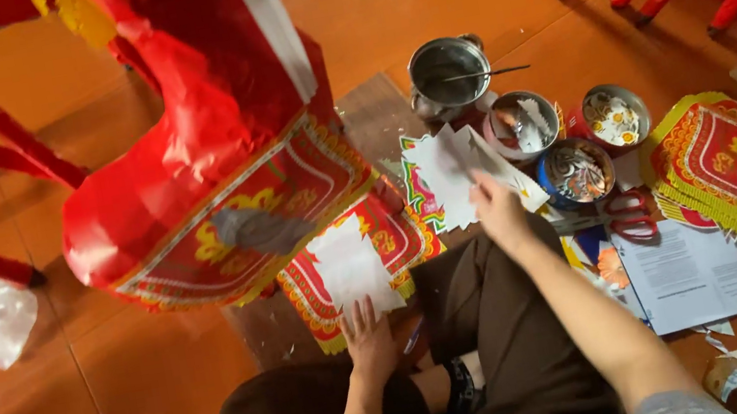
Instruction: Decorating red paper horse figures with colorful paper ornaments and glue
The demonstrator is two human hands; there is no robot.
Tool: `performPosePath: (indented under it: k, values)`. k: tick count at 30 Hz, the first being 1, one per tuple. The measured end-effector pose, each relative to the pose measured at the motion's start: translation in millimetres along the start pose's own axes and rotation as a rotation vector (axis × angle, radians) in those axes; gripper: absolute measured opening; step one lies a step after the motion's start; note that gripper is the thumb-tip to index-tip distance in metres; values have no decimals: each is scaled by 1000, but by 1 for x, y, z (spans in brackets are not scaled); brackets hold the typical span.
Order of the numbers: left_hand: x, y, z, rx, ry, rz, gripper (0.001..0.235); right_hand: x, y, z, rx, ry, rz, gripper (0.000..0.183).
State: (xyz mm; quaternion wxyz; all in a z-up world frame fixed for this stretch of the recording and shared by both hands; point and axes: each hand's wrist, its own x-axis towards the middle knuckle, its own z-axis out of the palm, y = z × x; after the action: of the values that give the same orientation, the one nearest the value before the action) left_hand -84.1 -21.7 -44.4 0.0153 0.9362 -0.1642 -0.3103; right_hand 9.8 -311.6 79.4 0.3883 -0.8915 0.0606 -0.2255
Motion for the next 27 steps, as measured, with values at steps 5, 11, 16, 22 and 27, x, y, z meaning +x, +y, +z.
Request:
performPosePath:
  k: [5, 11, 16, 22, 27]
  values:
    - [16, -18, -14, -245, 361, 41, 44, 122, 15, -13, 702, -269, 921, 26]
    - [37, -32, -41, -421, 342, -202, 55, 191, 140, 73, 1423, 307, 1017, 23]
    - [65, -63, -24, -662, 554, -480, 53, 137, 72, 126, 1603, 561, 986, 21]
    - [82, -72, 4, -742, 753, -607, 56, 178, 108, 236, 351, -259, 647, 38]
    - [99, -68, 25, -367, 718, -583, 61, 229, 113, 248, -277, -405, 510, 79]
